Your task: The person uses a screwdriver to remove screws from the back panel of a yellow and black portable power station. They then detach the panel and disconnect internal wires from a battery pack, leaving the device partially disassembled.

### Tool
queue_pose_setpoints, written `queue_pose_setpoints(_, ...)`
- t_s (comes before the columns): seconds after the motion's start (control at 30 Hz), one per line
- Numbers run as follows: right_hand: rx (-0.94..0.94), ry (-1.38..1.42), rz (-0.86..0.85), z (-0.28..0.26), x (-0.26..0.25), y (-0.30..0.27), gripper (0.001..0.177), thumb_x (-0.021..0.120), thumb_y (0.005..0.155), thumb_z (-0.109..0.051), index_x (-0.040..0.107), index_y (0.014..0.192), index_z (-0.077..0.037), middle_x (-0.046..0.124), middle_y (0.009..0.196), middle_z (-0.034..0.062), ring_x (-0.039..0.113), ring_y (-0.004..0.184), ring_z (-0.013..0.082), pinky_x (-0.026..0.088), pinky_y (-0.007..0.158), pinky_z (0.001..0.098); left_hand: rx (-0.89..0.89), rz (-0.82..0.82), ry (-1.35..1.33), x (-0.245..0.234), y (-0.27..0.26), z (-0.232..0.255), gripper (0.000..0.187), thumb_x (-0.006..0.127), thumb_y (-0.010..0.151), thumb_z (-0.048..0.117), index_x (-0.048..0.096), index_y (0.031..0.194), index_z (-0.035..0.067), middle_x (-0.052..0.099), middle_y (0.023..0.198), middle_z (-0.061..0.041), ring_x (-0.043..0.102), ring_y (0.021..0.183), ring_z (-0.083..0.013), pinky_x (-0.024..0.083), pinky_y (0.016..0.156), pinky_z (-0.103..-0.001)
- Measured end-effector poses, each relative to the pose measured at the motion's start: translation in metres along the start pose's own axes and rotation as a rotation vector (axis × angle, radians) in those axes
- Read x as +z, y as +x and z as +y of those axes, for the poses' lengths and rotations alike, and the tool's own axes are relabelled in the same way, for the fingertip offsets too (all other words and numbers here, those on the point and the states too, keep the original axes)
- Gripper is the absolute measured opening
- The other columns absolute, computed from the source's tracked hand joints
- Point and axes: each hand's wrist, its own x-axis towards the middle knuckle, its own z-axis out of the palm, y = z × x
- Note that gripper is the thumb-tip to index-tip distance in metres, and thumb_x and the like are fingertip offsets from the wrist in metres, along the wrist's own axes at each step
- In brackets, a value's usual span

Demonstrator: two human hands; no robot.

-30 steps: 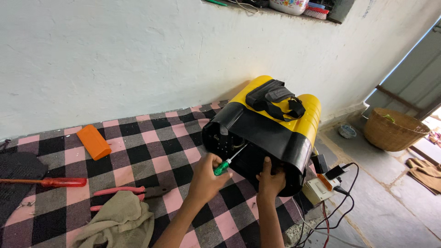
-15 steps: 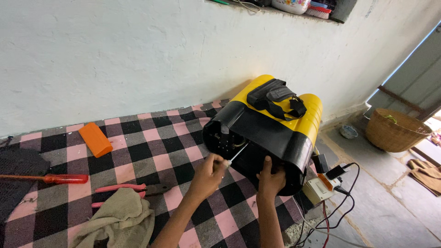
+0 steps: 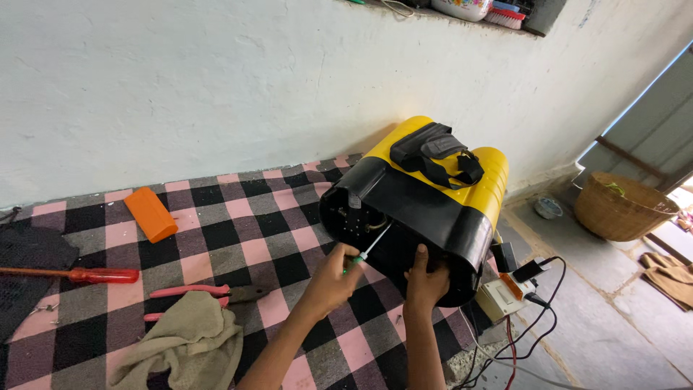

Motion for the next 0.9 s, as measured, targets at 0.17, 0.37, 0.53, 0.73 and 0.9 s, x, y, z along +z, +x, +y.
queue_pose_setpoints(0.17,0.003,0.045,-0.012,0.002,0.000,0.000,0.068,0.072,0.088,-0.057,0.062,0.109,0.007,0.063,0.093,0.0150,0.063,0.072,0.0183,0.059,0.060,0.0309,-0.016,-0.035,-0.140,-0.004,0.002,-0.002,0.026,0.070,0.094,0.022,0.057,0.103,0.002,0.064,0.077,-0.008,0.063,0.058,-0.0135,0.053,0.047,-0.027)
queue_pose_setpoints(0.37,-0.007,0.017,0.007,0.006,0.000,0.001,0.068,0.071,0.087,-0.057,0.059,0.113,0.005,0.063,0.099,0.0121,0.064,0.072,0.0150,0.060,0.060,0.0300,-0.225,-0.074,-0.241,0.000,0.006,-0.009,0.029,0.057,0.103,0.030,0.065,0.108,0.002,0.066,0.083,-0.001,0.063,0.068,-0.0078,0.056,0.056,-0.024)
queue_pose_setpoints(0.53,-0.040,0.044,0.001,0.007,0.002,0.003,0.067,0.071,0.087,-0.057,0.062,0.109,0.006,0.064,0.094,0.0107,0.063,0.070,0.0149,0.058,0.058,0.0295,-0.167,-0.080,-0.166,0.009,0.003,-0.002,0.027,0.062,0.098,0.027,0.061,0.119,0.009,0.062,0.083,-0.001,0.059,0.065,-0.0102,0.053,0.055,-0.026)
queue_pose_setpoints(0.73,-0.056,-0.025,0.002,0.016,0.001,0.005,0.070,0.070,0.092,-0.059,0.061,0.103,0.009,0.062,0.084,0.0126,0.062,0.066,0.0158,0.058,0.057,0.0303,-0.239,-0.167,-0.418,0.011,0.010,-0.013,0.025,0.059,0.099,0.023,0.065,0.110,0.002,0.068,0.079,-0.007,0.064,0.063,-0.0118,0.055,0.056,-0.025)
queue_pose_setpoints(0.9,-0.131,-0.003,0.036,0.014,0.002,0.006,0.066,0.069,0.088,-0.059,0.059,0.106,0.003,0.065,0.090,0.0083,0.066,0.069,0.0152,0.059,0.054,0.0316,-0.130,0.056,-0.618,0.035,0.017,-0.023,0.015,0.070,0.093,0.012,0.060,0.099,0.002,0.055,0.074,-0.001,0.052,0.055,-0.0097,0.047,0.046,-0.026)
